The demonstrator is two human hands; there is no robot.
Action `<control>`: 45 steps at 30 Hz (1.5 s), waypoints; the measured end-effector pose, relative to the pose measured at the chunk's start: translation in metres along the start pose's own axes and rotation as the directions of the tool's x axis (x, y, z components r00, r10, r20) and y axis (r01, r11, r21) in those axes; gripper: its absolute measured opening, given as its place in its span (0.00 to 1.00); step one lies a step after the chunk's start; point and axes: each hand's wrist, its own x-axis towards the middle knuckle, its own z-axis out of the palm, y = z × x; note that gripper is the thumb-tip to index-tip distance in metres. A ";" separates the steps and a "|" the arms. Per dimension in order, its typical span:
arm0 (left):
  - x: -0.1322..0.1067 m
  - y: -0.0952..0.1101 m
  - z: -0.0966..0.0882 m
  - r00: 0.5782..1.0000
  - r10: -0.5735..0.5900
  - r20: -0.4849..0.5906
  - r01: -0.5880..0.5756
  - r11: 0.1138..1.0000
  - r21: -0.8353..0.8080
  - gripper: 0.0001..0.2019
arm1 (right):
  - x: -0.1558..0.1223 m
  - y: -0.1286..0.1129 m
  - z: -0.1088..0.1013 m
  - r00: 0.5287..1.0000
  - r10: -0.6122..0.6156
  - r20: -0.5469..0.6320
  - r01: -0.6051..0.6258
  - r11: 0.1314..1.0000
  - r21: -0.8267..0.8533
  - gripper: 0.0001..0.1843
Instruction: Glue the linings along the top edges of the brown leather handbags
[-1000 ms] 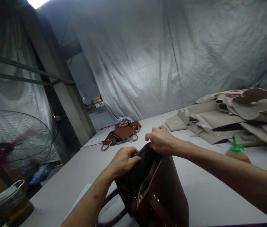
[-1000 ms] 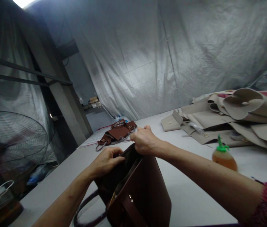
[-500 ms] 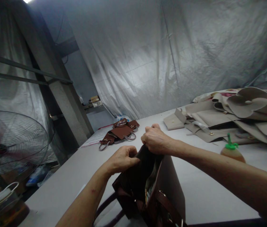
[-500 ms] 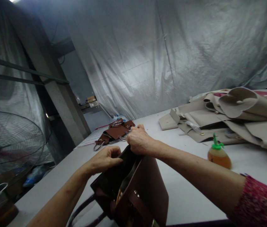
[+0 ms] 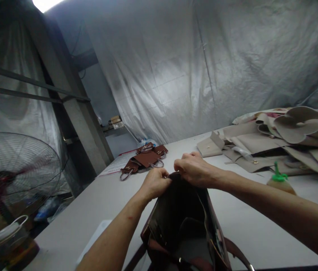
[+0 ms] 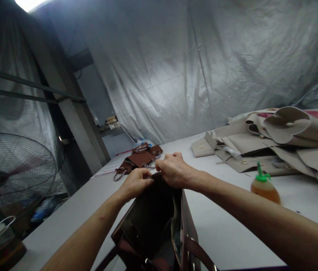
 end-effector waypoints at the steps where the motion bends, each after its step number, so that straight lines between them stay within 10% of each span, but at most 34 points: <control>1: -0.001 0.001 0.000 1.000 0.001 0.013 -0.001 1.000 -0.003 0.08 | 0.000 0.000 0.000 1.000 0.008 -0.004 -0.008 1.000 -0.007 0.14; 17: 0.009 -0.005 0.003 0.998 0.017 0.056 0.003 0.941 -0.338 0.12 | 0.011 -0.008 0.007 0.999 0.003 -0.035 -0.005 0.999 -0.041 0.16; 24: 0.012 0.002 0.001 0.983 0.182 -0.004 -0.182 0.982 0.043 0.07 | 0.006 -0.009 0.004 0.997 -0.006 -0.074 0.012 0.997 0.082 0.11; 32: -0.017 -0.020 -0.046 0.936 -0.090 -0.340 0.156 0.972 0.173 0.03 | -0.026 0.020 0.007 0.943 0.189 -0.274 -0.012 0.842 0.540 0.08; 38: -0.020 -0.041 -0.048 0.955 -0.186 -0.232 0.250 0.924 0.289 0.04 | -0.046 0.026 0.045 0.977 0.172 -0.129 -0.050 0.767 0.640 0.27; 45: -0.007 -0.028 -0.049 0.973 0.226 -0.055 -0.184 0.893 0.411 0.26 | -0.030 0.023 0.070 0.967 0.238 -0.094 -0.097 0.680 0.727 0.20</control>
